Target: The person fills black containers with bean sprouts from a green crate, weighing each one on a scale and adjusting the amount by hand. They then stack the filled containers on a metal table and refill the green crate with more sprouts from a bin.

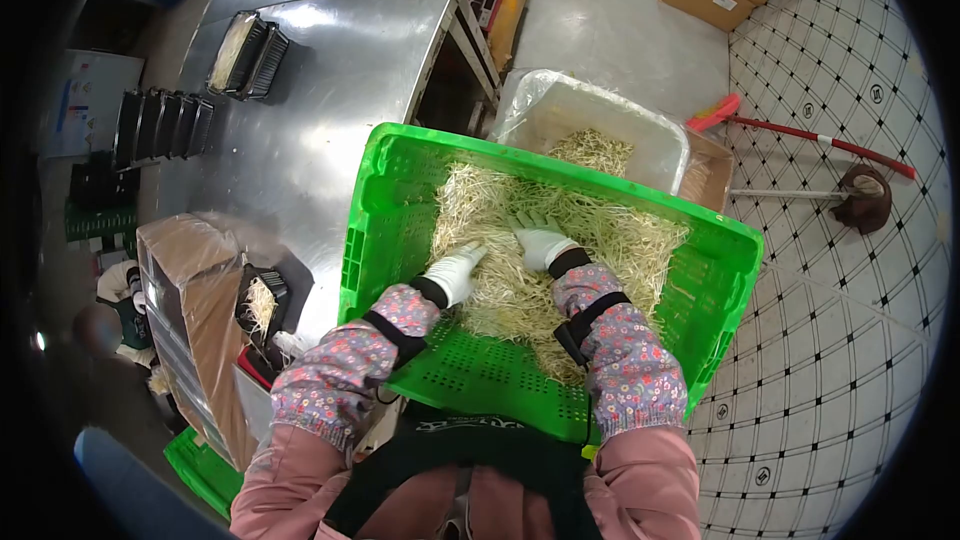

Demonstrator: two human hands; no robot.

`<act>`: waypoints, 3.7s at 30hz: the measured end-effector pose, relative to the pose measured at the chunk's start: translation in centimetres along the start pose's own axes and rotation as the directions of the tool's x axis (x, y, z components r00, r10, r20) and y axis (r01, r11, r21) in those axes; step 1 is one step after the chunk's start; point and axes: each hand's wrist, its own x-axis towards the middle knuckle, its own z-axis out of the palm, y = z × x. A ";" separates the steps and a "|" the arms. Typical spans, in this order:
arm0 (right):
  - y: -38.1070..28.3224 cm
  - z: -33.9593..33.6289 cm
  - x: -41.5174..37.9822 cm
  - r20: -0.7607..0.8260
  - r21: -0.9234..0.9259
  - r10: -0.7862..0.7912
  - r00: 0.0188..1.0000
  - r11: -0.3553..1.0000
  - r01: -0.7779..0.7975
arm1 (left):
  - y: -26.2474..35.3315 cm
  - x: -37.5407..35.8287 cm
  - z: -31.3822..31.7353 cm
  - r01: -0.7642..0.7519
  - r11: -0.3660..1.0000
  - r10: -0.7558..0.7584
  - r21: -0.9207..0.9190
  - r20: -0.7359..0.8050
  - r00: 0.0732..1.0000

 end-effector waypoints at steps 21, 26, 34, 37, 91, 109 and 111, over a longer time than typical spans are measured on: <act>-4.0 1.1 1.8 -0.309 0.012 0.078 0.948 0.997 -0.078 | -6.3 -29.4 -6.0 -0.309 0.568 -0.642 -0.763 -0.645 0.414; -5.0 1.7 1.5 -0.214 -0.219 0.130 0.968 0.959 -0.178 | -12.5 -34.7 -3.5 -0.288 0.597 -0.781 -0.749 -0.624 0.004; -6.2 6.0 3.6 -0.428 -0.215 0.137 0.893 0.945 -0.247 | -21.4 -36.2 2.6 -0.283 0.507 -0.860 -0.814 -0.456 -0.230; -5.8 6.2 3.1 -0.447 -0.163 0.176 0.877 0.948 -0.273 | -23.2 -35.2 3.7 -0.355 0.408 -0.909 -0.841 -0.338 -0.243; -69.8 23.5 -3.3 0.306 -0.685 -0.947 0.100 -0.146 0.714 | -19.3 -59.7 18.1 0.382 0.739 -0.570 -0.555 -0.817 -0.084; -68.7 21.1 -2.1 0.337 -0.672 -0.919 0.206 -0.081 0.736 | -20.1 -57.2 15.8 0.460 0.712 -0.486 -0.530 -0.845 -0.222; -68.7 20.6 -2.1 0.351 -0.632 -0.915 0.201 -0.073 0.772 | -19.9 -57.1 16.2 0.429 0.716 -0.522 -0.550 -0.831 -0.194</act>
